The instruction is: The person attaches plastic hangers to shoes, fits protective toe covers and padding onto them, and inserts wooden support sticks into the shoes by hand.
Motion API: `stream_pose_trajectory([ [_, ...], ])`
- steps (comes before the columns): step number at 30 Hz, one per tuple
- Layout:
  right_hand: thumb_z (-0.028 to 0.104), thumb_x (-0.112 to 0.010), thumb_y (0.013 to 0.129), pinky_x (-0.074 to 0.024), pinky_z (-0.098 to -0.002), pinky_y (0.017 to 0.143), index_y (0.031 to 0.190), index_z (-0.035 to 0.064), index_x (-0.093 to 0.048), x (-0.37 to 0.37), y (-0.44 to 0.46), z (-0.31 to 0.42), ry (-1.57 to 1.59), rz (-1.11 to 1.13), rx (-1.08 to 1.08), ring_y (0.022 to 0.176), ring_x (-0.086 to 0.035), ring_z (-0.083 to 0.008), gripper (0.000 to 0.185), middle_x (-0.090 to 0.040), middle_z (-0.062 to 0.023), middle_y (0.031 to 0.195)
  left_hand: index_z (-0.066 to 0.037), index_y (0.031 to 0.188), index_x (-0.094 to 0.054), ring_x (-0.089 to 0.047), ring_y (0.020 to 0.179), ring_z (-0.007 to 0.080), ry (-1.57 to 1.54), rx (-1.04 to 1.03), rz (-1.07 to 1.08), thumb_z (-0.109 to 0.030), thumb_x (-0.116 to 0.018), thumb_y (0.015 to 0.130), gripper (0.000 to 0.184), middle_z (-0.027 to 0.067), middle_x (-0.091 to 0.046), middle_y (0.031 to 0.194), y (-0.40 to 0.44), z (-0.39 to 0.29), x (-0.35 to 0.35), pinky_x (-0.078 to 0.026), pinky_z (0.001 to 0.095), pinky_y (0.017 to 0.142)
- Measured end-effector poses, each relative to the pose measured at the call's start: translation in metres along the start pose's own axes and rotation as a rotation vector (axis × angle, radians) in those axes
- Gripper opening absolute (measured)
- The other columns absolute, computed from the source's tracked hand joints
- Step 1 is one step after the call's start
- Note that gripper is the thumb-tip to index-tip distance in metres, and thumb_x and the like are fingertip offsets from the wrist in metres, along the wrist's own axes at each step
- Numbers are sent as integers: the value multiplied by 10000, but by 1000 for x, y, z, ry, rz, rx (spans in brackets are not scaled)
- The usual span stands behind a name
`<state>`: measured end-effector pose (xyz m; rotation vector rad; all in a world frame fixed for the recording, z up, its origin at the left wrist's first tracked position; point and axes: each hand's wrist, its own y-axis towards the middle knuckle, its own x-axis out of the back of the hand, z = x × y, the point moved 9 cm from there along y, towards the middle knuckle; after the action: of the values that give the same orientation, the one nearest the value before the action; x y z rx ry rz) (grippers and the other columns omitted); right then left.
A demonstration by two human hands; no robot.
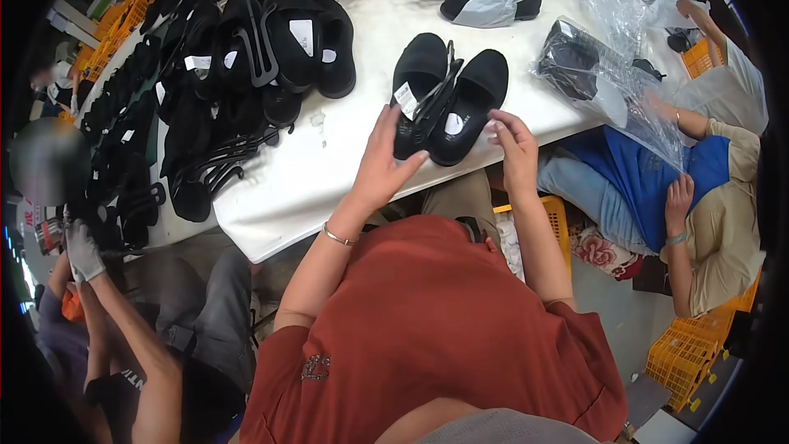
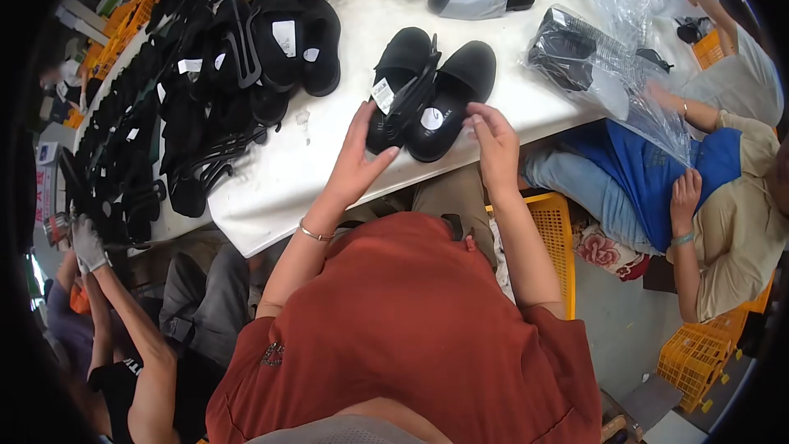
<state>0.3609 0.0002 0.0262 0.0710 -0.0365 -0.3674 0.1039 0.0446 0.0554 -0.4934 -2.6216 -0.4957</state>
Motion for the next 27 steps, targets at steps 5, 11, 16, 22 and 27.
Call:
stream_pose_trajectory([
  [5,255,-518,1068,-291,-356,1199,1514,-49,-397,2,19,-11,100,-183,11,1455,-392,-292,553,-422,-208,1561,30,1393,-498,-370,1411,504,293,3,28,-347,-809,822,752,334,-372,1514,14,-19,-10,-344,504,1159],
  [11,355,-460,1084,-155,-379,1247,1585,-51,-239,-38,17,-16,40,-228,52,1542,-218,-309,681,-243,-212,1661,42,1050,-730,-358,1421,493,428,-4,124,-474,-805,756,599,296,-500,1406,42,-39,-24,-395,575,1078],
  [16,298,-438,1085,-167,-383,1238,1582,-56,-236,-46,18,-16,15,-244,99,1534,-230,-317,643,-242,-228,1653,17,989,-755,-330,1455,432,495,108,166,-520,-745,759,585,221,-593,1271,54,-38,-24,-365,652,1034],
  [22,347,-368,1109,-159,-397,1246,1584,-57,-225,-53,13,-5,24,-237,109,1538,-215,-307,640,-215,-223,1662,-10,985,-774,-370,1423,378,492,212,154,-506,-734,756,547,190,-653,1184,79,-17,-33,-381,642,1008],
  [27,428,-354,1106,-153,-397,1259,1576,-64,-234,-55,14,-8,-8,-244,132,1547,-201,-306,691,-218,-219,1660,-29,957,-786,-413,1380,388,543,116,204,-451,-729,741,477,185,-678,1140,87,-19,-46,-427,626,960],
])
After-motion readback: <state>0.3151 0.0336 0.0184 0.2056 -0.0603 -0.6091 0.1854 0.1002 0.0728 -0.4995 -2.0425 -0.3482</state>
